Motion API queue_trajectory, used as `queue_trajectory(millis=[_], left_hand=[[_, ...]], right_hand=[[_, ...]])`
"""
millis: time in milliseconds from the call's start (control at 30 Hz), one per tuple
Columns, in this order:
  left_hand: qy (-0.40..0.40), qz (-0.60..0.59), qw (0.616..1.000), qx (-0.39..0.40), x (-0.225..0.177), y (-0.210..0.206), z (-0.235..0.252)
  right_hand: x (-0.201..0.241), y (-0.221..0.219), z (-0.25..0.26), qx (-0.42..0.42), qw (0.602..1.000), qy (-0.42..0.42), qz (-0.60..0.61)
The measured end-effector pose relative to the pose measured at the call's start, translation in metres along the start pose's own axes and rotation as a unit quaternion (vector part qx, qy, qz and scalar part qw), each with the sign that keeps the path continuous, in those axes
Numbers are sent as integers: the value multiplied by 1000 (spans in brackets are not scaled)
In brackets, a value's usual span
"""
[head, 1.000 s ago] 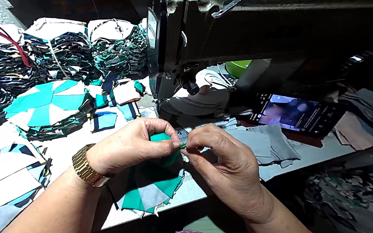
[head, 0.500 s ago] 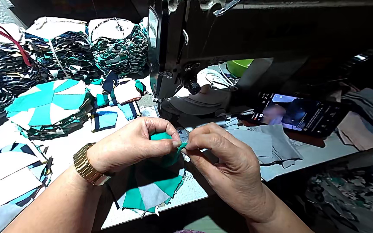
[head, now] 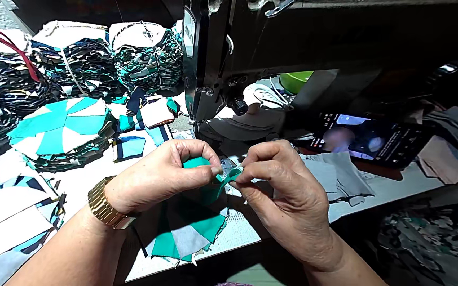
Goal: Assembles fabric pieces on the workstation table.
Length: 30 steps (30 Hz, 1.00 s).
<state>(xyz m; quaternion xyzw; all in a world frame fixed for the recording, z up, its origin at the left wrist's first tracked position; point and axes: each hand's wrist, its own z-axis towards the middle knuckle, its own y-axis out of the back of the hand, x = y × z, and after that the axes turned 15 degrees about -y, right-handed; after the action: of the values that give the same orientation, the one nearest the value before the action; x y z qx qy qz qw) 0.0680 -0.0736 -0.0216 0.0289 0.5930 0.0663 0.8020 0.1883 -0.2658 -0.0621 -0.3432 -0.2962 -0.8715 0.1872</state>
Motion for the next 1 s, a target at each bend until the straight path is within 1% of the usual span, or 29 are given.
queue_trajectory(millis=[67,200,300,433,667,867,1000], left_hand=[[-12,11,1000,-6,2,1,0],[-36,41,998,27,6,3,1],[-73,74,994,38,12,2,0],[-116,79,989,38,18,3,1],[-100,74,991,53,21,5,0],[-92,35,993,67,22,6,0],[-108,5,990,93,22,6,1]], right_hand=[[0,1,0,6,1000,4,2],[1,-1,0,17,1000,4,20],[3,-1,1,23,999,4,33],[3,-1,0,15,1000,0,26],[5,0,-1,14,1000,-15,14],[7,1,0,14,999,-36,11],[6,1,0,14,999,-39,10]])
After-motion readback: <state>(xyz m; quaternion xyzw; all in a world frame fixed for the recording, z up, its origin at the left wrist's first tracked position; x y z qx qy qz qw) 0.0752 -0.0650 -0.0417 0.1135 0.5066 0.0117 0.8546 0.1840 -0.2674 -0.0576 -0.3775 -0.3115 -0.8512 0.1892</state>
